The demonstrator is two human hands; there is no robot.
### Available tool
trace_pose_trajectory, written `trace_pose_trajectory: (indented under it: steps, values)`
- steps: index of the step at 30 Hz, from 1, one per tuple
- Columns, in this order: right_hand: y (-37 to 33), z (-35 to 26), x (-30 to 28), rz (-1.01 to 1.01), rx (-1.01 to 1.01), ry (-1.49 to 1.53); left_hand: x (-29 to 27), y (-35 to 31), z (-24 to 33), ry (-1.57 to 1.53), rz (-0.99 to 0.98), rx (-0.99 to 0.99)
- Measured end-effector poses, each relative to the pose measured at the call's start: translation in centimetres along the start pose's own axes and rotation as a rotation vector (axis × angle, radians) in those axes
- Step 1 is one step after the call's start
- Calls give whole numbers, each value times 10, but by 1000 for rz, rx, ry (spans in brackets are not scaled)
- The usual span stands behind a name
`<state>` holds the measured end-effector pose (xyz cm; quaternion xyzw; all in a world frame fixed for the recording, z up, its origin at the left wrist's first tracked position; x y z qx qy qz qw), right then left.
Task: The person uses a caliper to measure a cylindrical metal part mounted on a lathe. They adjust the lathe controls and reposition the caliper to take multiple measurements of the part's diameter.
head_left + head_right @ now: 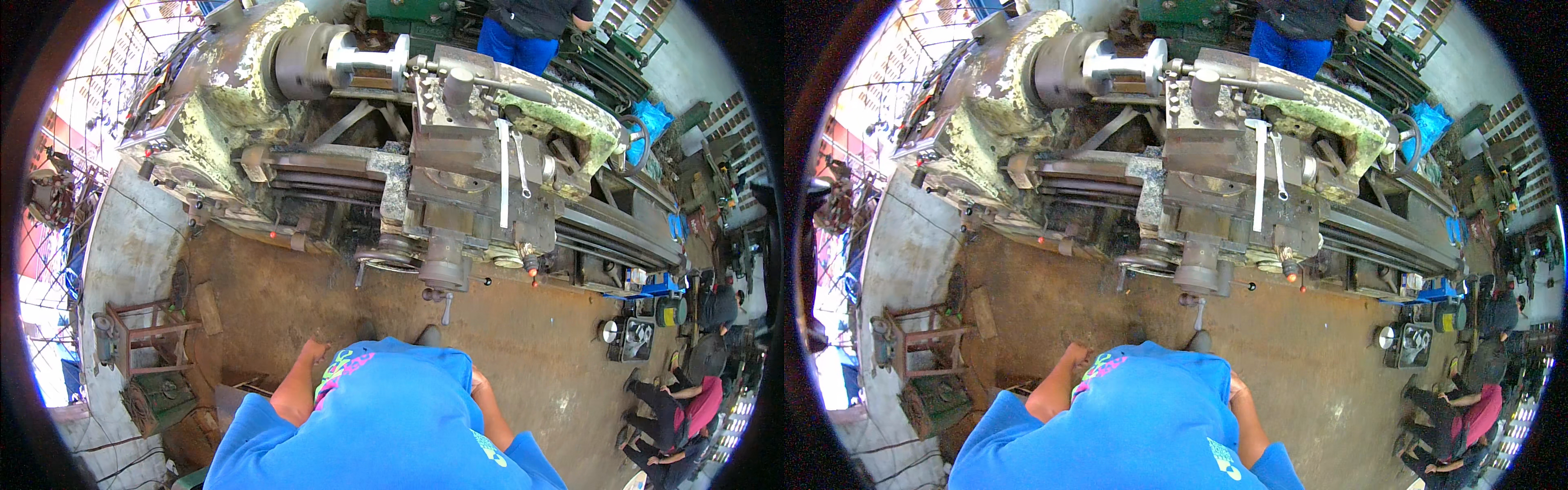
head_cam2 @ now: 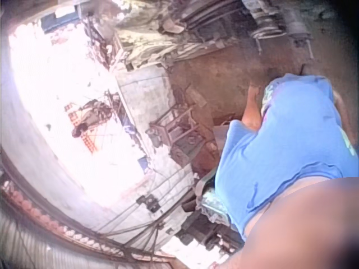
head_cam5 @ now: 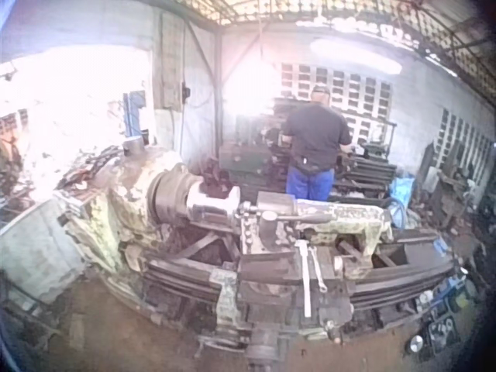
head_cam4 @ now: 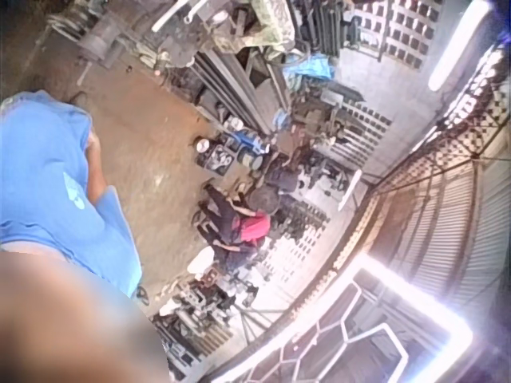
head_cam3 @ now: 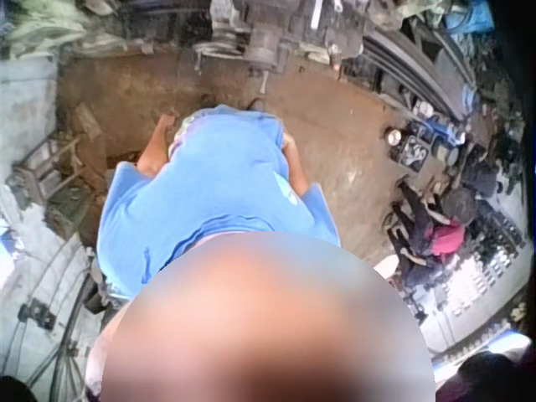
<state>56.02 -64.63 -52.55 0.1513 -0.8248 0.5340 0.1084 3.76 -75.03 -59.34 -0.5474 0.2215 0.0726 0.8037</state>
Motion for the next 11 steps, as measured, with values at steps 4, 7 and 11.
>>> trace_pose_trajectory:
  steps: [4,7,11]
  values:
    - [-6,-3,12,-64,-10,55,1,0,4,48,-99,72]
    - [-14,-11,9,78,-9,25,7,0,24,-36,-34,126]
    - [-58,-23,17,73,-41,394,0,-1,56,-149,21,184]
Point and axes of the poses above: each hand's wrist, its own y-axis towards the middle knuckle, its own x-axis out of the palm, z = x × y, the point moved 5 cm from there along y, towards the middle knuckle, and after that the axes turned 3 degrees about x, right-handed, at the moved point
